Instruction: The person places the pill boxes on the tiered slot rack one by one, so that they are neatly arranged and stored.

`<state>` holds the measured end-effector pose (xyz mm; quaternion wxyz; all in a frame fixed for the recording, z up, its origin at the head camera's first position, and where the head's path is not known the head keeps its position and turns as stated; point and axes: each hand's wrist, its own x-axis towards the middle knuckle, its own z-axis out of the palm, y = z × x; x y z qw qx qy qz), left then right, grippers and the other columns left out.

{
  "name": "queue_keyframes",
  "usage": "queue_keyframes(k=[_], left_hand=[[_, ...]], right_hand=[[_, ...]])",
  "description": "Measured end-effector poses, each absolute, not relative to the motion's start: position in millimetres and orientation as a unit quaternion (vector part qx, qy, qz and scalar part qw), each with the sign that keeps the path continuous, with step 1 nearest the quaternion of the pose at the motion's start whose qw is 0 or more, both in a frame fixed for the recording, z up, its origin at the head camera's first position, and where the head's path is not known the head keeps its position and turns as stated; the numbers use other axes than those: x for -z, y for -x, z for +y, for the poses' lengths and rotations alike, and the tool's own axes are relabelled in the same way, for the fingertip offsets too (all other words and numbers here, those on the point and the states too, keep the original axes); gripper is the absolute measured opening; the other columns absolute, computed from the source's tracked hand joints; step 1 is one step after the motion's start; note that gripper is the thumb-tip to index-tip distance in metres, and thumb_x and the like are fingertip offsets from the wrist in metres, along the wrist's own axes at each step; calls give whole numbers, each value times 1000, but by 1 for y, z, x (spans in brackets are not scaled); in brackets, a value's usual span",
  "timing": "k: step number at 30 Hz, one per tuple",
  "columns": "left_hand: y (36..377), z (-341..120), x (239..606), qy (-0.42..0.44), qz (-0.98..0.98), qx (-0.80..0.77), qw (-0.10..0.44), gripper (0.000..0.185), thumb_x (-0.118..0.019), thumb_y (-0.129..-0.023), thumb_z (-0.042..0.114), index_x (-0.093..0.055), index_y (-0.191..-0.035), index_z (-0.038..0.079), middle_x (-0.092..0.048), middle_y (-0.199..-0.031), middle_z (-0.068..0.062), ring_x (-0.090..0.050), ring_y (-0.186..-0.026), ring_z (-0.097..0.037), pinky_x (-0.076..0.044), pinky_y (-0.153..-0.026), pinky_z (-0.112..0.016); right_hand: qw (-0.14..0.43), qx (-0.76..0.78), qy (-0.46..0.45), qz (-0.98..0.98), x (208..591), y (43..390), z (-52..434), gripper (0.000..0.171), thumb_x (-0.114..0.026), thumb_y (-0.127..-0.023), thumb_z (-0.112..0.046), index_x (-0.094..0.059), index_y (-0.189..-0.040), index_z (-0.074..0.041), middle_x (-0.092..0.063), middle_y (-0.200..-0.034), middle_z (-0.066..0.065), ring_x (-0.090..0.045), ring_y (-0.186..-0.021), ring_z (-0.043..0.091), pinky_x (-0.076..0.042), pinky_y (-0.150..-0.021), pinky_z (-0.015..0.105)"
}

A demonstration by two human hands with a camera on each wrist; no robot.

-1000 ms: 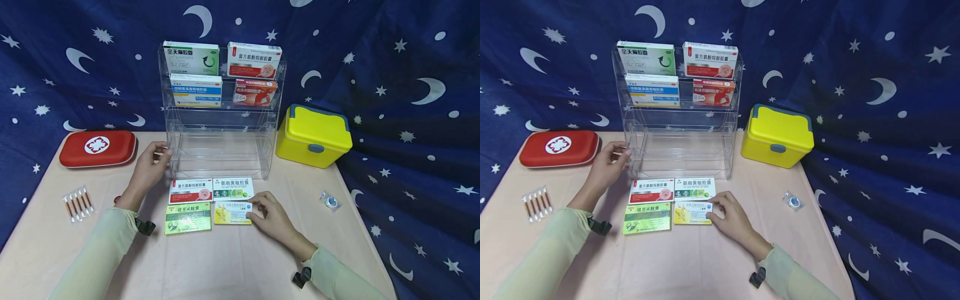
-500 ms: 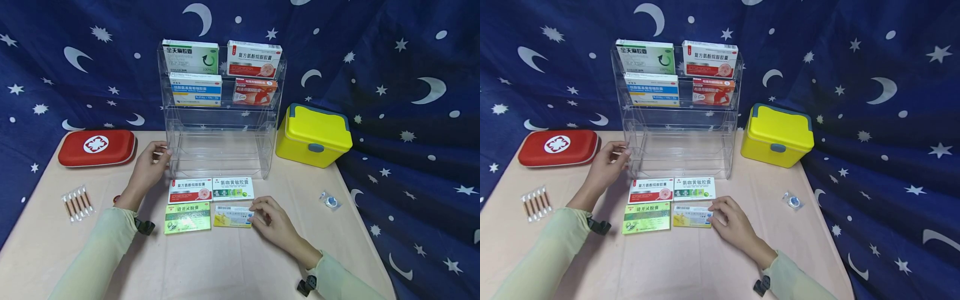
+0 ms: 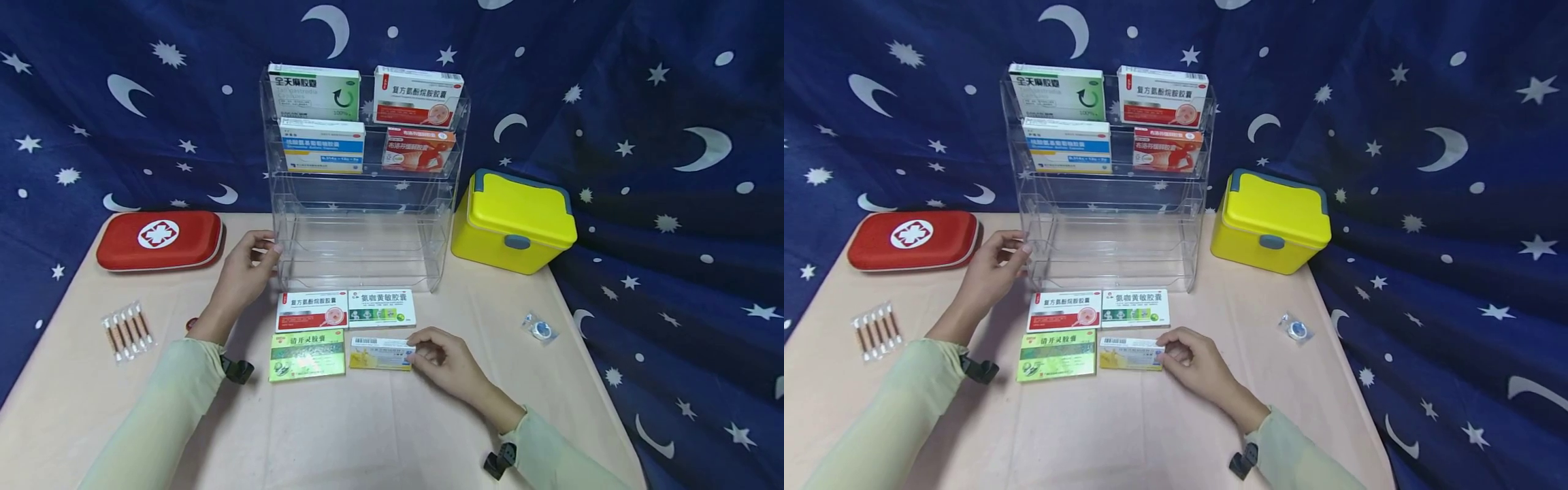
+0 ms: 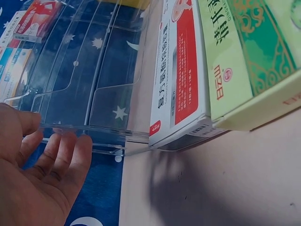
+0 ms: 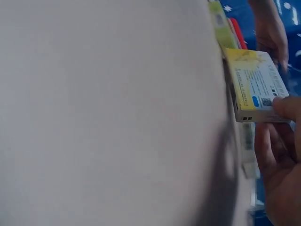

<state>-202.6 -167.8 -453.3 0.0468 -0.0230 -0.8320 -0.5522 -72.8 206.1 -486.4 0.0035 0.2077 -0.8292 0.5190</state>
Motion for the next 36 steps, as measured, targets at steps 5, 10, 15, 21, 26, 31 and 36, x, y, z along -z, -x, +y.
queue_keyframes(k=[5, 10, 15, 21, 26, 31, 36], left_hand=[[203, -168, 454, 25, -831, 553, 47, 42, -58, -105, 27, -52, -138, 2, -57, -120, -19, -55, -96, -26, -62, -74, -31], [206, -167, 455, 27, -832, 553, 40, 42, -58, -105, 26, -51, -139, 3, -57, -121, -18, -56, -97, -26, -63, -77, -37], [204, -167, 455, 20, -838, 544, 31, 42, -57, -106, 27, -50, -141, 5, -56, -121, -17, -56, -98, -27, -62, -81, -43], [202, -171, 455, 22, -840, 541, 28, 42, -57, -106, 27, -49, -142, 6, -56, -122, -18, -56, -99, -29, -62, -82, -45], [204, -171, 456, 24, -841, 541, 18, 43, -57, -106, 27, -49, -143, 7, -57, -123, -17, -57, -101, -29, -62, -81, -38], [204, -173, 457, 29, -844, 535, 21, 41, -58, -106, 25, -50, -141, 7, -57, -121, -16, -58, -99, -29, -62, -79, -36], [204, -175, 457, 27, -844, 535, 23, 41, -59, -105, 25, -51, -141, 8, -58, -121, -16, -58, -99, -30, -62, -81, -43]], right_hand=[[-16, -555, -187, -810, 462, 104, 205, 22, -74, -88, 10, -68, -108, 1, -70, -103, 12, -68, -85, 29, -62, -68, 30], [26, -551, -173, -816, 426, 148, 194, 20, -74, -90, 6, -69, -108, 2, -68, -113, 13, -65, -96, 29, -60, -73, 27], [66, -544, -195, -813, 387, 185, 170, 20, -74, -91, 4, -69, -110, 3, -69, -112, 14, -66, -97, 26, -59, -71, 24], [109, -542, -237, -798, 356, 227, 138, 21, -73, -92, 3, -68, -112, 3, -70, -107, 13, -67, -94, 24, -60, -70, 27], [135, -551, -224, -793, 351, 265, 124, 22, -76, -92, -5, -70, -114, -3, -70, -109, 4, -66, -96, 18, -61, -75, 32], [145, -533, -229, -801, 344, 283, 111, 21, -78, -92, -10, -72, -112, -10, -70, -109, -5, -65, -96, 11, -61, -77, 33], [141, -487, -254, -824, 345, 287, 99, 19, -76, -93, -9, -72, -112, -11, -70, -109, -5, -65, -96, 8, -60, -77, 30]])
